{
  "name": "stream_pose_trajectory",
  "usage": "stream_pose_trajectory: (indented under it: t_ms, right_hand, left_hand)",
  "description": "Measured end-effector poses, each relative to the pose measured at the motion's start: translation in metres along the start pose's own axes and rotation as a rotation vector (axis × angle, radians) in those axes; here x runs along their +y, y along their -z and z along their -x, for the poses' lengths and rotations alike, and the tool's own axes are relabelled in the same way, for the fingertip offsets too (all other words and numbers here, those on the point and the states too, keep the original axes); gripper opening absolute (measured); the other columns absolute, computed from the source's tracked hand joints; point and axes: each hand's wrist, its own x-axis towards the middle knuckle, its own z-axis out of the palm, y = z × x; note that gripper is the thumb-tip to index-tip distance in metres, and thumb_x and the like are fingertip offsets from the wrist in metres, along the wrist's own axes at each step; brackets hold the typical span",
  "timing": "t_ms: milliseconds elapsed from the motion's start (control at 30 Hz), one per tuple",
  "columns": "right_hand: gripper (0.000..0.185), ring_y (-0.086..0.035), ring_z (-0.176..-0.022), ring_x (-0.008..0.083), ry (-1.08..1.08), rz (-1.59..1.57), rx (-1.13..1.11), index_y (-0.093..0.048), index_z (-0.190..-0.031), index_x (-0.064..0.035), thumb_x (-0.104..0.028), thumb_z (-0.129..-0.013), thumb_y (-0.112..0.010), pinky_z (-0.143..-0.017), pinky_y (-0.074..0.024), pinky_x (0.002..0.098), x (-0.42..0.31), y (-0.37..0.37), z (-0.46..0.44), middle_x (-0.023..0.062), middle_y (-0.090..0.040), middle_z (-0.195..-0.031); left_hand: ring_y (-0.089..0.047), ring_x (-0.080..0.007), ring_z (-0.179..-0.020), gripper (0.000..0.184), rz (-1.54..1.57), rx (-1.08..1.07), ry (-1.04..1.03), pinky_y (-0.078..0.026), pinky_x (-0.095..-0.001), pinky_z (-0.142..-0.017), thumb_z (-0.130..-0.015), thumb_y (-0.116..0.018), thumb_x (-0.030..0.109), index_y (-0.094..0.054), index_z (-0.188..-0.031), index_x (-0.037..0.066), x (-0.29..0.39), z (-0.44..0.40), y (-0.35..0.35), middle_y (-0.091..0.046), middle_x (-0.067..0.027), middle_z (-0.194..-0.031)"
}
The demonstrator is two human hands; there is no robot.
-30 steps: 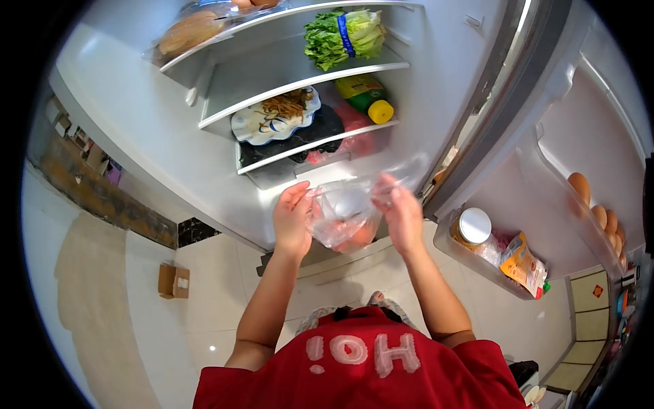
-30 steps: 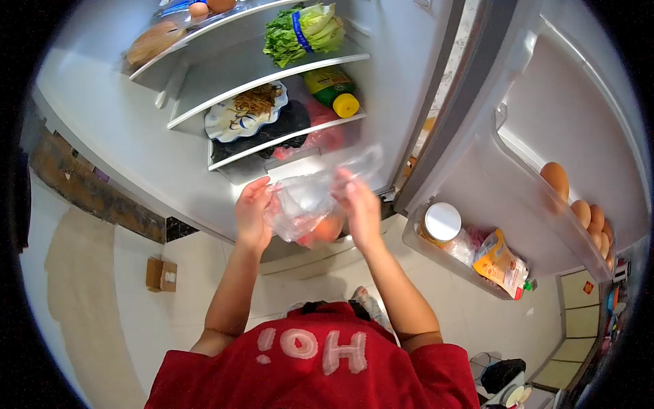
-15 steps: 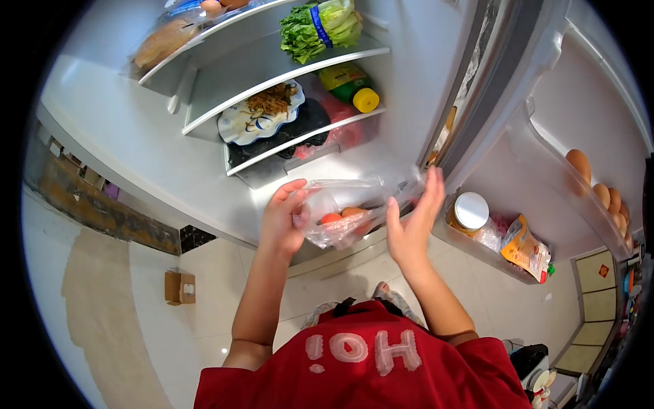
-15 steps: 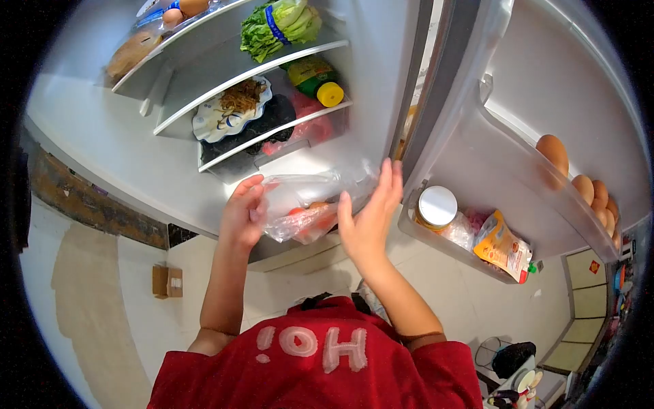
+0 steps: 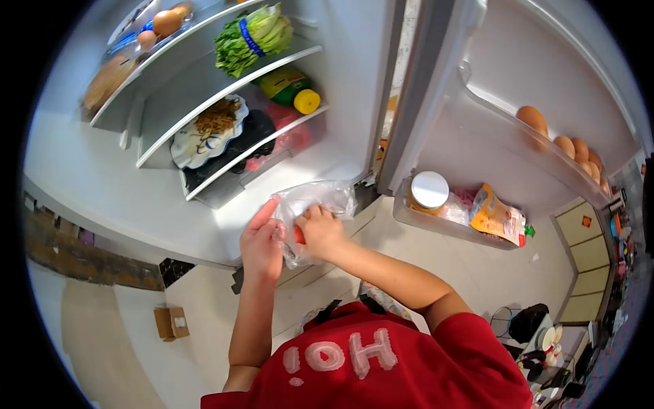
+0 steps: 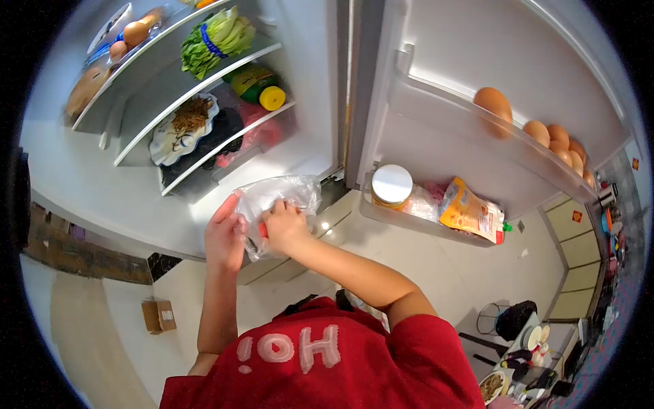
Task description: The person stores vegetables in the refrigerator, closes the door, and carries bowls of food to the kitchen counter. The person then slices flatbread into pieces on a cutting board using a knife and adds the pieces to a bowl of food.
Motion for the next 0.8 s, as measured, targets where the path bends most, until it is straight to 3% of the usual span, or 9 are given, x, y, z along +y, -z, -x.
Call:
stream_pose_trajectory:
  t_ms: [67,167,333,500,600,667,700,767,800]
  right_hand:
    - [0.04,-0.043,-0.111,0.0381,-0.048,0.022,-0.11,-0.057,-0.108,-0.0085,-0.033,-0.076,-0.056,-0.094,-0.0368,0.0433,0.001,-0.007,-0.006,0.0206,-0.044,-0.115]
    - [0.042,-0.041,-0.113,0.0367,-0.053,0.072,-0.251,-0.054,-0.112,-0.0067,-0.03,-0.076,-0.056,-0.094,-0.0373,0.0421,-0.008,0.005,-0.006,0.0196,-0.04,-0.12]
    - [0.043,-0.043,-0.112,0.0342,0.014,0.152,-0.199,-0.052,-0.113,-0.0065,-0.028,-0.076,-0.056,-0.091,-0.0399,0.0427,-0.003,-0.018,0.001,0.0191,-0.038,-0.122]
    - [0.042,-0.047,-0.105,0.0364,0.043,0.008,0.024,-0.054,-0.11,-0.0061,-0.029,-0.075,-0.06,-0.086,-0.0428,0.0429,0.009,-0.021,0.009,0.0198,-0.041,-0.119]
    - [0.045,-0.049,-0.102,0.0376,0.008,-0.183,0.117,-0.057,-0.104,-0.0049,-0.032,-0.069,-0.067,-0.086,-0.0428,0.042,0.019,-0.011,0.011,0.02,-0.048,-0.113]
    - [0.051,-0.052,-0.099,0.0337,0.12,-0.558,0.059,-0.06,-0.102,-0.0034,-0.034,-0.063,-0.073,-0.088,-0.0423,0.0388,0.031,0.001,0.012,0.0172,-0.056,-0.105]
    - [0.051,-0.052,-0.099,0.0337,0.125,-0.546,0.072,-0.06,-0.102,-0.0034,-0.034,-0.063,-0.073,-0.088,-0.0423,0.0388,0.033,0.014,0.016,0.0172,-0.056,-0.105]
    - [0.049,-0.06,-0.083,0.0226,0.144,-0.807,0.05,-0.062,-0.1,-0.0008,-0.028,-0.062,-0.078,-0.08,-0.0468,0.0313,0.027,0.052,0.031,0.0131,-0.062,-0.091]
    - [0.055,-0.057,-0.088,0.0161,0.031,-0.976,-0.082,-0.059,-0.106,0.0,-0.029,-0.064,-0.079,-0.082,-0.0455,0.0284,0.027,0.069,0.037,0.0098,-0.06,-0.097]
  left_hand:
    - [-0.05,-0.0094,-0.069,0.046,-0.055,-0.001,-0.018,-0.042,-0.0209,-0.061,-0.081,-0.046,-0.006,-0.042,-0.127,-0.006,0.002,-0.001,-0.003,-0.056,-0.0113,-0.111]
    - [-0.05,-0.009,-0.074,0.059,-0.163,-0.073,0.007,-0.043,-0.0213,-0.067,-0.078,-0.049,-0.005,-0.03,-0.134,-0.006,0.002,-0.002,-0.002,-0.055,-0.0082,-0.105]
    - [-0.05,-0.0107,-0.082,0.073,-0.216,-0.105,0.073,-0.043,-0.0222,-0.074,-0.075,-0.055,-0.002,-0.02,-0.139,-0.001,-0.015,-0.005,0.015,-0.052,-0.0054,-0.093]
    - [-0.048,-0.0104,-0.083,0.071,-0.272,-0.12,0.034,-0.042,-0.0221,-0.074,-0.074,-0.052,-0.004,-0.024,-0.139,0.0,-0.016,-0.009,0.025,-0.05,-0.0079,-0.101]
    - [-0.048,-0.0108,-0.085,0.068,-0.421,-0.132,-0.075,-0.041,-0.0221,-0.077,-0.072,-0.048,-0.008,-0.028,-0.137,0.0,-0.014,-0.02,0.037,-0.051,-0.0109,-0.114]
    - [-0.049,-0.0111,-0.087,0.066,-0.528,-0.135,-0.175,-0.041,-0.0218,-0.077,-0.071,-0.046,-0.01,-0.033,-0.135,0.0,-0.015,-0.025,0.043,-0.049,-0.0121,-0.123]
    - [-0.049,-0.0117,-0.088,0.063,-0.63,-0.168,-0.229,-0.041,-0.0216,-0.078,-0.07,-0.043,-0.012,-0.038,-0.132,-0.001,-0.011,-0.024,0.04,-0.046,-0.012,-0.128]
    - [-0.049,-0.0123,-0.09,0.062,-0.727,-0.211,-0.297,-0.041,-0.0214,-0.078,-0.068,-0.041,-0.013,-0.043,-0.129,-0.001,-0.008,-0.025,0.033,-0.043,-0.012,-0.133]
    - [-0.049,-0.0125,-0.089,0.062,-0.815,-0.23,-0.379,-0.041,-0.0215,-0.078,-0.067,-0.04,-0.015,-0.045,-0.127,-0.001,-0.007,-0.026,0.028,-0.044,-0.012,-0.132]
